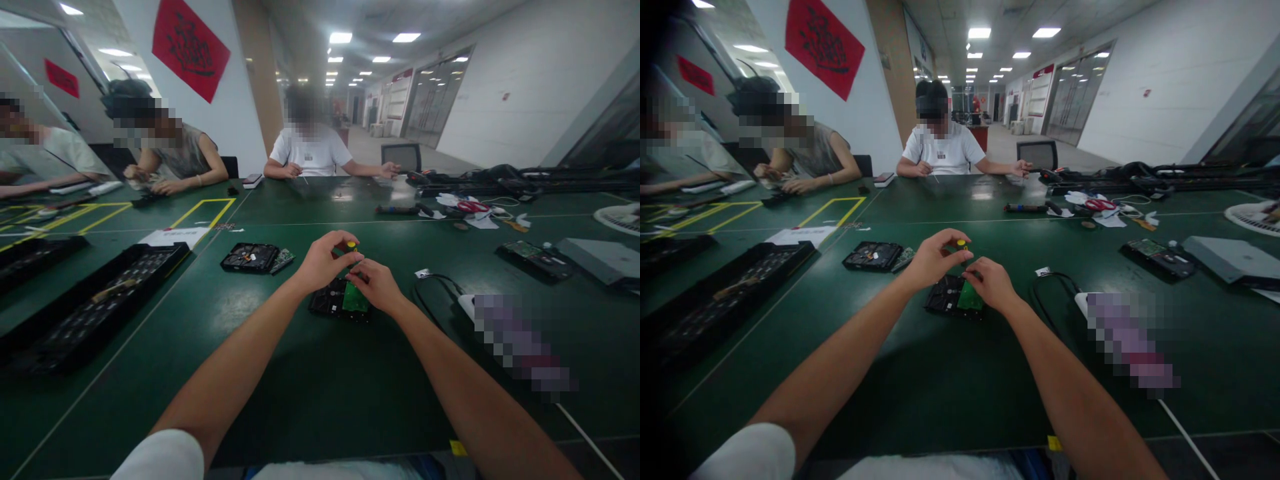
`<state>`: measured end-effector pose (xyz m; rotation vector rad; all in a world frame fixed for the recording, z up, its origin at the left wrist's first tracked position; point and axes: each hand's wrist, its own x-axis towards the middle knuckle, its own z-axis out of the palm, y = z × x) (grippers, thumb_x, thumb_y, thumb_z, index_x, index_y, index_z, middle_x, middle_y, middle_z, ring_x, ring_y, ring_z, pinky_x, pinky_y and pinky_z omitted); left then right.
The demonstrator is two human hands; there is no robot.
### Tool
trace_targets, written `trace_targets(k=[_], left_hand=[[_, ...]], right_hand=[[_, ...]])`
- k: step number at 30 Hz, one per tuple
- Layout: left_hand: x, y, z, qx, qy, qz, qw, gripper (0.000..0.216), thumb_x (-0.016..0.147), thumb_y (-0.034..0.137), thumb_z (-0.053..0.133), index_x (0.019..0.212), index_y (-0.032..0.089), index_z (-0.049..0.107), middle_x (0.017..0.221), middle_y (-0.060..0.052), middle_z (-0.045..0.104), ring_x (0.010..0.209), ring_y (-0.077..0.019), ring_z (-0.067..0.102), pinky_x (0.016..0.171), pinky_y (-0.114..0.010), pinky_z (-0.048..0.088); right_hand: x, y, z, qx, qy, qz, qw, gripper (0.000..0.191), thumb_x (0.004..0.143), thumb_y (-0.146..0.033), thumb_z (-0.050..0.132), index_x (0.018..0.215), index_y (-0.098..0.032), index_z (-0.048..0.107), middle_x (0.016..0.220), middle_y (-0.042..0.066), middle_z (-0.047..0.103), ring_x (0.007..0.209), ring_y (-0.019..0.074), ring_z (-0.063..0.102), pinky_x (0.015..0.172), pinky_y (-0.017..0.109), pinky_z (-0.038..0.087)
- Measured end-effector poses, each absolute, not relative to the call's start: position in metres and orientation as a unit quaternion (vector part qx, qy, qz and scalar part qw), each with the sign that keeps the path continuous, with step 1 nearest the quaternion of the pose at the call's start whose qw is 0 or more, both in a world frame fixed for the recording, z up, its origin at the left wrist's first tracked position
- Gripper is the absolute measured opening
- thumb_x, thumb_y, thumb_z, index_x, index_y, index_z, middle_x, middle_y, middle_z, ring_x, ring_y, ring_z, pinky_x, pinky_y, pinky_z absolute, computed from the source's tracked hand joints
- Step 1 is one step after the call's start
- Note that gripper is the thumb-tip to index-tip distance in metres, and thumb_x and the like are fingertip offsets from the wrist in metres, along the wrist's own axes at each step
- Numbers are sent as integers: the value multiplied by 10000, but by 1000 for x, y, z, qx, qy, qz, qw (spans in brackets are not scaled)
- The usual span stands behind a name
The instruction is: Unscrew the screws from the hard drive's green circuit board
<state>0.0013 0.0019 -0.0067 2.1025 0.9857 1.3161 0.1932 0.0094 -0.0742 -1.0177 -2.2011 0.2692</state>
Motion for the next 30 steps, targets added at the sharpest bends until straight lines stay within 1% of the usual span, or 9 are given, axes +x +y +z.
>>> trace_targets(k=[3, 7, 10, 14, 18, 23, 26, 30], left_hand=[[2, -1, -4, 767, 359, 474, 242, 286, 838, 345, 714, 1077, 194, 667, 1005, -52, 663, 914, -165, 625, 678, -236, 511], [3, -2, -2, 757, 307, 460, 348, 342, 905, 366, 632, 1193, 182, 625, 1126, -95, 667, 996, -188, 644, 733, -264, 558], [3, -2, -1, 748, 271, 450, 406, 376, 941, 378, 578, 1260, 181, 600, 1176, -117, 664, 1058, -213, 643, 735, -278, 580], [2, -2, 1, 742, 266, 436, 435, 383, 973, 395, 516, 1279, 186, 611, 1188, -120, 670, 1031, -210, 653, 723, -284, 589], [0, -2, 2, 739, 268, 436, 438, 395, 985, 390, 484, 1303, 191, 608, 1216, -119, 667, 1050, -215, 647, 736, -294, 596], [-1, 1, 0, 750, 281, 451, 393, 384, 973, 380, 506, 1295, 208, 624, 1167, -90, 663, 929, -170, 640, 729, -295, 599], [-1, 2, -2, 752, 291, 456, 375, 390, 953, 377, 542, 1297, 211, 622, 1124, -80, 663, 902, -160, 626, 721, -288, 597], [0, 2, -3, 749, 301, 461, 369, 352, 919, 369, 598, 1218, 193, 653, 1076, -77, 653, 912, -162, 618, 711, -270, 588]], right_hand=[[192, 8, -74, -385, -850, 98, 345, 130, 941, -305, 597, 908, -199, 663, 926, 54, 640, 800, 169, 592, 731, 298, 457], [191, 6, -72, -372, -854, 105, 349, 125, 956, -278, 567, 908, -205, 655, 972, 63, 646, 886, 188, 609, 807, 315, 471], [191, 6, -71, -369, -857, 108, 344, 134, 963, -273, 549, 899, -200, 641, 941, 63, 638, 868, 188, 607, 790, 310, 470], [191, 7, -71, -369, -860, 107, 337, 136, 967, -264, 535, 892, -200, 629, 911, 58, 627, 850, 185, 593, 777, 306, 460], [191, 7, -72, -375, -859, 107, 333, 149, 970, -274, 528, 892, -200, 632, 902, 54, 622, 847, 181, 584, 759, 293, 449], [193, 7, -73, -383, -857, 103, 328, 158, 967, -312, 543, 927, -205, 651, 882, 43, 616, 786, 166, 569, 709, 283, 432], [194, 9, -75, -391, -855, 101, 326, 159, 946, -347, 584, 951, -211, 666, 847, 34, 606, 734, 159, 550, 668, 281, 421], [194, 10, -76, -399, -847, 100, 337, 156, 933, -354, 606, 916, -210, 664, 845, 33, 606, 730, 158, 551, 658, 280, 421]])
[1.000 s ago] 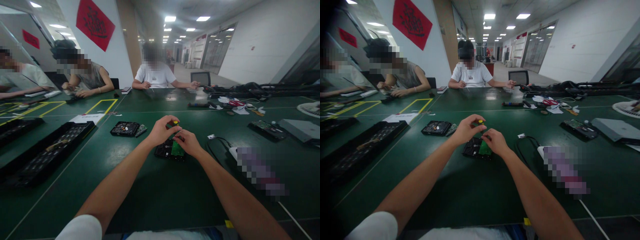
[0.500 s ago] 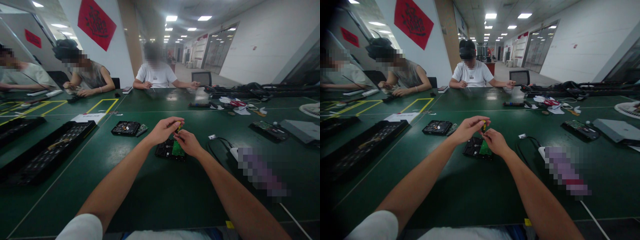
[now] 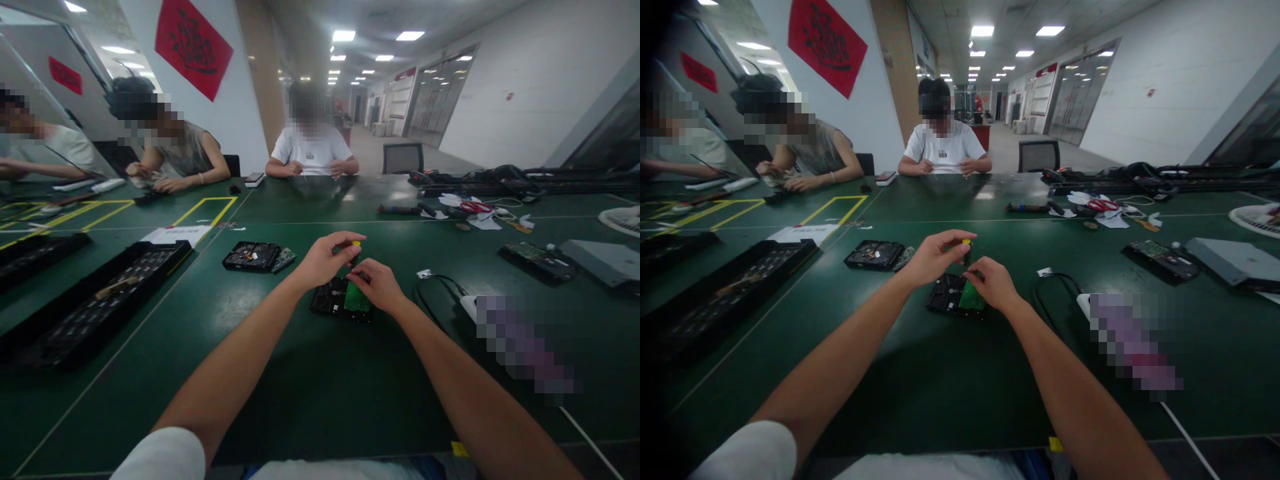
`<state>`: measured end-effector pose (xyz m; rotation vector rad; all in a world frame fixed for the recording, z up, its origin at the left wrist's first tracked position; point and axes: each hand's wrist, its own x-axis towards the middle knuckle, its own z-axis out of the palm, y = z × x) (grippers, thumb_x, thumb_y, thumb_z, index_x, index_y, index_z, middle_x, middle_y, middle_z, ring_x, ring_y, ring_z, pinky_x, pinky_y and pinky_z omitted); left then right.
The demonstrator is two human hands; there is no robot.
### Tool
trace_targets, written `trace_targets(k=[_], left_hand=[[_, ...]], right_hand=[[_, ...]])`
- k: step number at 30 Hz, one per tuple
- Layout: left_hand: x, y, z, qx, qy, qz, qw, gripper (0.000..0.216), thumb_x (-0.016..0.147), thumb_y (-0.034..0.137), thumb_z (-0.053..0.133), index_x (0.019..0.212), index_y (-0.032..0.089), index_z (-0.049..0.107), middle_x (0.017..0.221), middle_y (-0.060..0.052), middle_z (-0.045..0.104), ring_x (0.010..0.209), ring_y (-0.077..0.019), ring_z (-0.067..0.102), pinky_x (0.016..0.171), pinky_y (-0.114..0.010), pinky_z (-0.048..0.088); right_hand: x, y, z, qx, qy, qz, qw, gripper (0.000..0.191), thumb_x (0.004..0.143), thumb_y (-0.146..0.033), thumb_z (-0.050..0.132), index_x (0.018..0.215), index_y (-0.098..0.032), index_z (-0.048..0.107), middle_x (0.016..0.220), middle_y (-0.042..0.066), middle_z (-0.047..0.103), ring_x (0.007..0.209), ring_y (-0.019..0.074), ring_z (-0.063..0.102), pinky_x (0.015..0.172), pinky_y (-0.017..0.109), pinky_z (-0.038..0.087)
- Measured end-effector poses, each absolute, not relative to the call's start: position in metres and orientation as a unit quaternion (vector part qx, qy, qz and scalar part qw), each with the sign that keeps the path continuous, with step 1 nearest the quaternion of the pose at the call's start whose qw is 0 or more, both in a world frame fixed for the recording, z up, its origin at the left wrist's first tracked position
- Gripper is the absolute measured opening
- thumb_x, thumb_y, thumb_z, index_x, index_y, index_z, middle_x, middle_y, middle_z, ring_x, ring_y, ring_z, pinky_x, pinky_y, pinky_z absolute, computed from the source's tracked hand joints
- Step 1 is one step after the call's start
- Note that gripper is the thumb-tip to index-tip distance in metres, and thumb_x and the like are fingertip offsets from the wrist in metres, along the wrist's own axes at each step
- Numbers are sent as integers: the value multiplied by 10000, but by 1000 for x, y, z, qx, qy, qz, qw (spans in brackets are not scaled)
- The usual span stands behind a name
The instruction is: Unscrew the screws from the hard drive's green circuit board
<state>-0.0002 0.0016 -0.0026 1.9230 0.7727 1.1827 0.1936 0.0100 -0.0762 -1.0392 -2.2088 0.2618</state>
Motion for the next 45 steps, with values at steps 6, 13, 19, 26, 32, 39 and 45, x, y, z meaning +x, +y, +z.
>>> trace_targets(k=[6, 13, 19, 26, 32, 39, 45], left_hand=[[1, 2, -3, 730, 311, 475, 380, 335, 880, 372, 659, 1134, 155, 636, 997, -77, 652, 846, -155, 629, 678, -270, 579], [2, -1, 0, 724, 257, 451, 454, 386, 980, 409, 492, 1273, 179, 593, 1159, -117, 661, 1031, -203, 638, 731, -299, 596], [0, 0, 0, 730, 287, 456, 421, 354, 938, 427, 570, 1154, 157, 648, 1042, -90, 686, 882, -166, 659, 700, -289, 591], [3, 4, -7, 730, 301, 480, 383, 328, 854, 416, 694, 1025, 143, 630, 884, -44, 653, 738, -125, 619, 666, -260, 558], [4, 0, -4, 735, 287, 462, 405, 363, 916, 433, 608, 1138, 147, 638, 1008, -86, 670, 825, -154, 628, 696, -275, 567], [3, 0, -4, 736, 268, 444, 435, 427, 954, 428, 543, 1307, 193, 595, 1205, -116, 642, 992, -213, 632, 725, -301, 585], [3, -1, -4, 730, 266, 444, 447, 411, 967, 420, 525, 1298, 186, 597, 1170, -118, 664, 983, -198, 647, 743, -287, 574]], right_hand=[[193, 7, -74, -370, -860, 97, 337, 124, 962, -277, 554, 925, -211, 652, 934, 56, 623, 844, 179, 584, 752, 302, 454], [192, 8, -73, -366, -864, 97, 333, 154, 978, -250, 511, 885, -200, 622, 901, 53, 612, 856, 182, 585, 772, 302, 448], [193, 7, -73, -383, -855, 97, 336, 131, 963, -306, 553, 936, -204, 630, 880, 38, 607, 768, 162, 566, 714, 286, 437], [192, 8, -77, -387, -848, 88, 350, 130, 947, -320, 592, 914, -204, 641, 942, 53, 628, 796, 167, 579, 714, 291, 443], [191, 9, -78, -371, -855, 88, 351, 120, 971, -265, 542, 938, -197, 635, 983, 65, 633, 892, 189, 598, 781, 306, 456], [193, 9, -76, -365, -871, 75, 320, 178, 991, -254, 496, 943, -190, 655, 925, 68, 618, 860, 194, 582, 764, 318, 448], [191, 9, -76, -356, -872, 90, 324, 169, 987, -239, 499, 929, -189, 649, 895, 57, 607, 851, 183, 578, 773, 304, 449]])
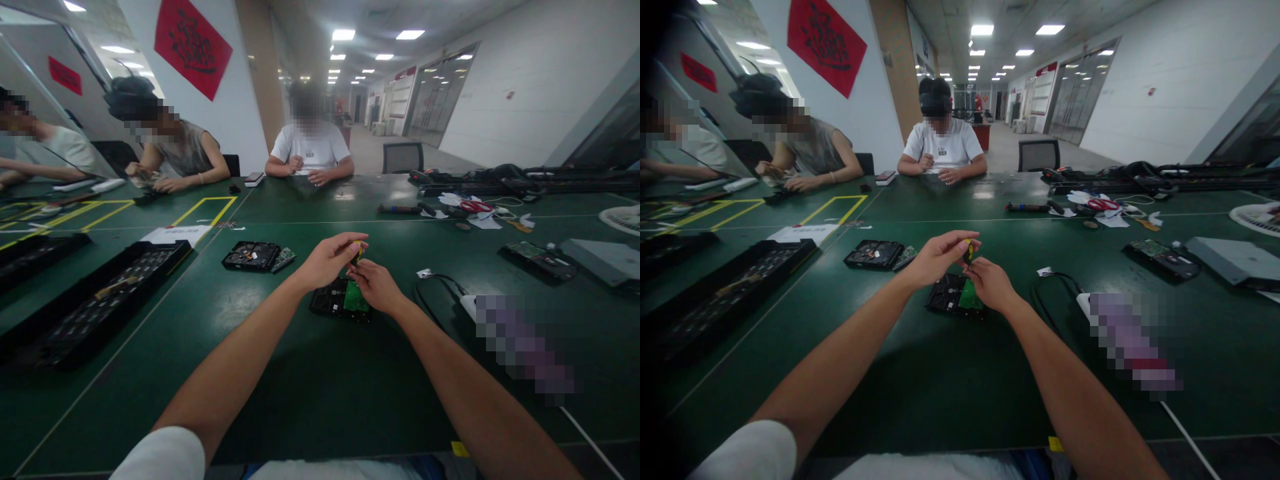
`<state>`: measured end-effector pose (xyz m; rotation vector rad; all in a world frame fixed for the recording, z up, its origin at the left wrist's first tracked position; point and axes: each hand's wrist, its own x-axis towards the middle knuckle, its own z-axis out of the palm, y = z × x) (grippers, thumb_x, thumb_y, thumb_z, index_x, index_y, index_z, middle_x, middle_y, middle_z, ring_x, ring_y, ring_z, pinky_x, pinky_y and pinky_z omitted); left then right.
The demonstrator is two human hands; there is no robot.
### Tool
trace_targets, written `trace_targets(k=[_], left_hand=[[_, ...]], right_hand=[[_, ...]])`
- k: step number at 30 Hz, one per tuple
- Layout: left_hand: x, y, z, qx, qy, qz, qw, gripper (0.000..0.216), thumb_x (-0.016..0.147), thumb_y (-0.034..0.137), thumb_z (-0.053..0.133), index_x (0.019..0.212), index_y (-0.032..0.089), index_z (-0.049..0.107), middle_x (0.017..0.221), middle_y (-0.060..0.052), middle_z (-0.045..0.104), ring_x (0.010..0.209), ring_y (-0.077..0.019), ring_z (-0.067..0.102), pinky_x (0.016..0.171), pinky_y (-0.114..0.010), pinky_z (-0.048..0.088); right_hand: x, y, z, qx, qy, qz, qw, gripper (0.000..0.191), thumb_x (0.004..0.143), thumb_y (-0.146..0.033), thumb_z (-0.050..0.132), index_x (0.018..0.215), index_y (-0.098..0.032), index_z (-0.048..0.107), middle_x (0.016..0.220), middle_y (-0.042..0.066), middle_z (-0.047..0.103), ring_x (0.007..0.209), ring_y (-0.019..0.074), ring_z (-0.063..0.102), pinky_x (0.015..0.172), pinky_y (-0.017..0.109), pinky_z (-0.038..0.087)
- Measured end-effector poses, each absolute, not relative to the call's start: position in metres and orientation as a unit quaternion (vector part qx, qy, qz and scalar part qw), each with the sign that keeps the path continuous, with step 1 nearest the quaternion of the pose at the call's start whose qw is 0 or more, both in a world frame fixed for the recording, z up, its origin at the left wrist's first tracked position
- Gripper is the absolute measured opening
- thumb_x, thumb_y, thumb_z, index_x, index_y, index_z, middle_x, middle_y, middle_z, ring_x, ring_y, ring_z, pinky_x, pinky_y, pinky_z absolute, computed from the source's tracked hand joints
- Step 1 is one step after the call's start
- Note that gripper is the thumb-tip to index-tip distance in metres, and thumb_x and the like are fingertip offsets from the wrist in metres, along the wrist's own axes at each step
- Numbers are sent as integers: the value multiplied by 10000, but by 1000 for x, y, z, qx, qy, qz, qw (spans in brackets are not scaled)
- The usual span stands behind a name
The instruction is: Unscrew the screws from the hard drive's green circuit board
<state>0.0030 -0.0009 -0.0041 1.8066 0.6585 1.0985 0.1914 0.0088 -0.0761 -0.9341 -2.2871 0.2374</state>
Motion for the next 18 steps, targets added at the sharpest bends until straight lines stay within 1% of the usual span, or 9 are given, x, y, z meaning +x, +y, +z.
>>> trace_targets(k=[5, 11, 15, 18], left_hand=[[3, 1, -5, 734, 287, 456, 413, 339, 928, 405, 591, 1149, 155, 648, 1048, -96, 674, 867, -166, 642, 690, -270, 569], [2, 4, -7, 724, 314, 484, 378, 300, 848, 378, 696, 1025, 148, 625, 935, -56, 646, 772, -133, 617, 654, -254, 547], [4, 2, -6, 719, 321, 493, 370, 304, 799, 365, 754, 948, 148, 602, 912, -46, 635, 774, -128, 614, 687, -259, 539], [6, 1, -6, 705, 306, 489, 413, 330, 815, 384, 738, 985, 151, 578, 967, -69, 655, 784, -137, 626, 673, -265, 548]], right_hand=[[192, 6, -75, -369, -860, 101, 337, 158, 979, -254, 515, 920, -195, 649, 914, 51, 619, 830, 169, 583, 755, 292, 450], [192, 7, -76, -390, -846, 94, 351, 129, 933, -324, 603, 954, -203, 645, 887, 37, 616, 699, 145, 547, 674, 286, 432], [191, 9, -78, -387, -842, 96, 362, 127, 926, -323, 617, 924, -197, 632, 899, 47, 624, 740, 161, 564, 687, 292, 437], [191, 9, -77, -373, -849, 103, 360, 106, 940, -294, 591, 917, -197, 626, 926, 56, 633, 804, 175, 584, 723, 298, 446]])
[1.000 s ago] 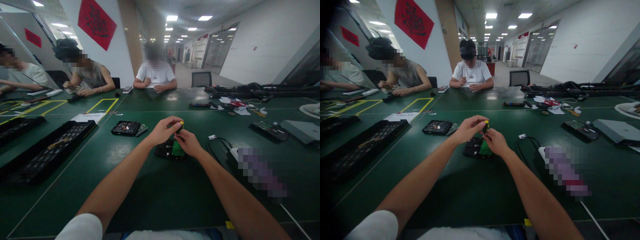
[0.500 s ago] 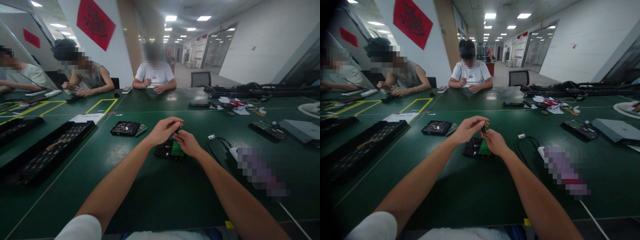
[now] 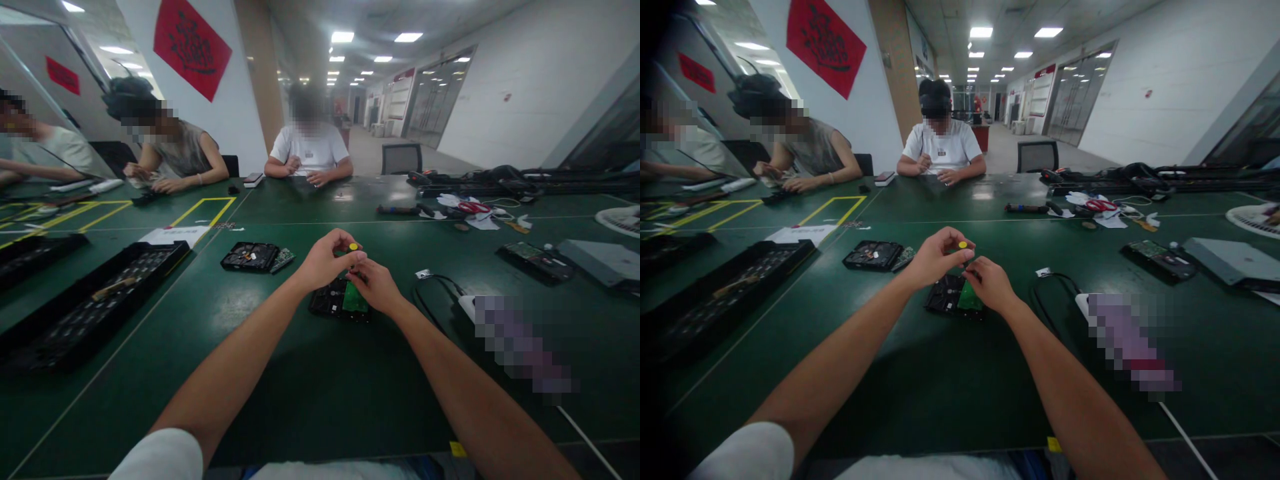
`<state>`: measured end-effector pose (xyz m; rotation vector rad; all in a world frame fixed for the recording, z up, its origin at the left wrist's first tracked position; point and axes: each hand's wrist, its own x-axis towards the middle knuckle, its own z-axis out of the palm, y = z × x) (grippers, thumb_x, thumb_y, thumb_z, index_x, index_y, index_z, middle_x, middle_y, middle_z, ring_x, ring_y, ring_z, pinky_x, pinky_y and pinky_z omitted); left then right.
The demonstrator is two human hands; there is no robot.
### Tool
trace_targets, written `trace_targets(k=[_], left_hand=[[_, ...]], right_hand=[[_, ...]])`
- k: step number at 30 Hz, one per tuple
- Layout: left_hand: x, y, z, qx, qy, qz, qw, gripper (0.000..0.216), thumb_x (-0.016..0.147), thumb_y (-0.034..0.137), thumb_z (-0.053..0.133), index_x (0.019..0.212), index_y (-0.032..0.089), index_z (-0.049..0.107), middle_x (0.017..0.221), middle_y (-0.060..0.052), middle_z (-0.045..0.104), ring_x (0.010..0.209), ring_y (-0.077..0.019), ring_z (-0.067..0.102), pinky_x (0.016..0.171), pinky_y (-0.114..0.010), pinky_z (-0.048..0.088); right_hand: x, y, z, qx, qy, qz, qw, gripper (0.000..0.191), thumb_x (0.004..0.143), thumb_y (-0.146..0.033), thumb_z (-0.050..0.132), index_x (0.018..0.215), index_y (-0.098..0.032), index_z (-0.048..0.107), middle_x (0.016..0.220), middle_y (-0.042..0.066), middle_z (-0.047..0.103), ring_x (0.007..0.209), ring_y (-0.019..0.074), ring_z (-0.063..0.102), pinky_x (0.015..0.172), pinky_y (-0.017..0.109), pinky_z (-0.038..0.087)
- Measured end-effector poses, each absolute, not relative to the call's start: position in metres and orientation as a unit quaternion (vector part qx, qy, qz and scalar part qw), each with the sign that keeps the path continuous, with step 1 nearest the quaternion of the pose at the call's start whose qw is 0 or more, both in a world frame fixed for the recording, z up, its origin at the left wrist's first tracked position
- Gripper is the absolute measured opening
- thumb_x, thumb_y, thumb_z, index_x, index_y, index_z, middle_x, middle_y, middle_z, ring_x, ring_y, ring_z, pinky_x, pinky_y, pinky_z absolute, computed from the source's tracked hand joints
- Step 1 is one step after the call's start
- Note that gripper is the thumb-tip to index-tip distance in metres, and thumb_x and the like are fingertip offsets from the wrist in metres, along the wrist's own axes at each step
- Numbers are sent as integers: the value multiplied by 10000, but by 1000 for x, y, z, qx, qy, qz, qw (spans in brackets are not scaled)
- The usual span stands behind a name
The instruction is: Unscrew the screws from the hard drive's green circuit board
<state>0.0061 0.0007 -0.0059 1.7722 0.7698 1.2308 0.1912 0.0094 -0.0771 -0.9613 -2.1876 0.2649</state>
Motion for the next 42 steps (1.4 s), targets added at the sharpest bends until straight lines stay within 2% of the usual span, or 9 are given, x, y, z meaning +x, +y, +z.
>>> trace_targets(k=[5, 11, 16, 21, 25, 28, 31, 34, 42], left_hand=[[5, 1, -5, 716, 279, 461, 442, 380, 938, 446, 562, 1188, 164, 611, 1095, -104, 663, 884, -178, 640, 684, -293, 582], [4, 0, -4, 725, 267, 441, 456, 422, 965, 430, 518, 1307, 194, 591, 1157, -111, 664, 1019, -217, 635, 732, -303, 586], [3, 0, -3, 729, 287, 455, 423, 376, 923, 410, 595, 1208, 167, 630, 1049, -92, 668, 901, -175, 641, 709, -277, 567], [2, 4, -7, 726, 306, 482, 384, 321, 844, 390, 703, 1045, 152, 626, 931, -55, 642, 796, -142, 619, 678, -261, 545], [4, 5, -9, 715, 313, 490, 389, 336, 795, 391, 755, 969, 153, 595, 919, -45, 623, 789, -133, 611, 685, -259, 539], [5, 3, -7, 701, 296, 479, 439, 350, 828, 409, 721, 1013, 150, 575, 988, -76, 643, 811, -144, 625, 664, -260, 544], [5, -1, -5, 696, 276, 458, 479, 377, 906, 438, 619, 1154, 157, 576, 1055, -104, 658, 880, -169, 640, 670, -269, 559], [4, -2, -3, 712, 274, 441, 473, 407, 940, 455, 557, 1233, 174, 597, 1085, -104, 663, 949, -188, 640, 698, -273, 567], [1, 0, -1, 722, 299, 448, 434, 361, 914, 465, 589, 1091, 162, 673, 971, -67, 657, 844, -160, 618, 680, -275, 584]], right_hand=[[192, 8, -75, -371, -855, 100, 349, 127, 958, -258, 550, 878, -190, 621, 884, 51, 616, 807, 175, 578, 709, 288, 427], [191, 7, -74, -366, -864, 96, 333, 153, 968, -237, 525, 859, -186, 619, 868, 50, 606, 823, 177, 574, 741, 292, 432], [191, 7, -73, -367, -859, 116, 338, 131, 967, -246, 525, 938, -197, 643, 915, 58, 629, 843, 181, 588, 758, 302, 453], [194, 8, -76, -383, -851, 106, 344, 128, 936, -321, 597, 942, -203, 647, 920, 50, 637, 752, 162, 569, 712, 301, 453], [193, 8, -77, -372, -851, 99, 356, 113, 947, -292, 579, 920, -197, 633, 969, 66, 644, 858, 185, 599, 778, 314, 465], [192, 8, -75, -358, -857, 105, 355, 120, 959, -268, 554, 931, -193, 644, 979, 73, 646, 912, 196, 609, 830, 326, 469], [192, 8, -73, -358, -862, 107, 343, 147, 964, -265, 541, 905, -188, 652, 938, 71, 641, 883, 194, 606, 801, 317, 469], [191, 7, -71, -363, -863, 104, 336, 168, 965, -268, 539, 860, -188, 643, 912, 67, 634, 859, 190, 596, 767, 304, 460], [198, 8, -71, -354, -860, 139, 340, 151, 943, -231, 553, 974, -213, 700, 965, 56, 668, 858, 175, 614, 779, 309, 475]])
